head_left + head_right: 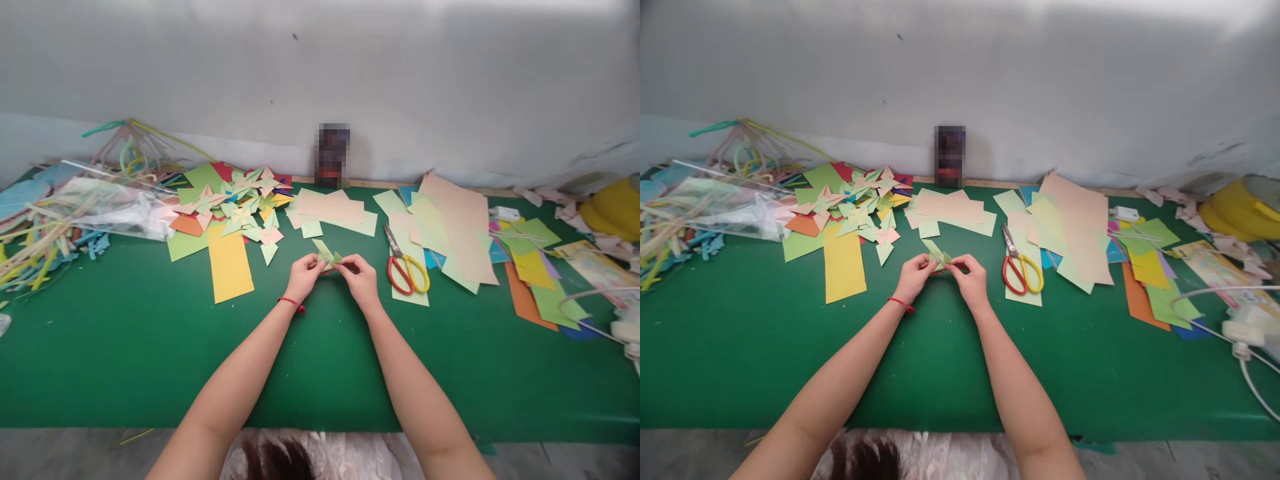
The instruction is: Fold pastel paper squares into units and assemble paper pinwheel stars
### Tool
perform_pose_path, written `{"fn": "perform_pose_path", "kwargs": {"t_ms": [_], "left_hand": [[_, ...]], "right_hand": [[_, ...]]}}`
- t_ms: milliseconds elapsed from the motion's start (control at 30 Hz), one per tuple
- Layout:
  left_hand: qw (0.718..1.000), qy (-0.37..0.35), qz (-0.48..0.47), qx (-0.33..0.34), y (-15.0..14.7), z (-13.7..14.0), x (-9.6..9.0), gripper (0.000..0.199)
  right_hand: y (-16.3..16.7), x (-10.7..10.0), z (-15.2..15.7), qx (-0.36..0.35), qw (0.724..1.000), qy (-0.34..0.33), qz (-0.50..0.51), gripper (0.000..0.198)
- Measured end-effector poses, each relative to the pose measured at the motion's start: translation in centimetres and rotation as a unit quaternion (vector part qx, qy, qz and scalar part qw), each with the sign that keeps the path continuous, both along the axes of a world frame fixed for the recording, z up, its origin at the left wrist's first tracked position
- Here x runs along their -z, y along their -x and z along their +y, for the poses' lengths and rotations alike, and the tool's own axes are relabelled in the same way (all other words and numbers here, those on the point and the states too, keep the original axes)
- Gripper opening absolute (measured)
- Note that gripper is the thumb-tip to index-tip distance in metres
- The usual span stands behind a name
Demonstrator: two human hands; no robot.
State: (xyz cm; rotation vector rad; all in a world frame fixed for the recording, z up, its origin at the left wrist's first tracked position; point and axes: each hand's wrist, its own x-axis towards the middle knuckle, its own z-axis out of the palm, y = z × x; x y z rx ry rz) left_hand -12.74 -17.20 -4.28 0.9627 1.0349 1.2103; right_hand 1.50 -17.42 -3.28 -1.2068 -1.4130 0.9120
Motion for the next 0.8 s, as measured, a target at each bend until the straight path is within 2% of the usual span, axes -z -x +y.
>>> {"fn": "perform_pose_path", "kwargs": {"t_ms": [433,633,800], "left_hand": [[1.0,0.018,-0.007,0.006,0.07,0.17,-0.24,0.029],[1.0,0.016,-0.007,0.001,-0.03,0.06,-0.27,0.028],[1.0,0.015,0.007,0.0,-0.23,-0.01,-0.22,0.027]], "right_hand": [[0.09,-0.47,-0.06,0.009,0.994,-0.079,-0.078,0.012],[-0.01,0.18,0.29,-0.006,0.998,-0.036,-0.056,0.016],[-0.07,0.32,0.4,-0.005,0.996,-0.018,-0.091,0.019]]}}
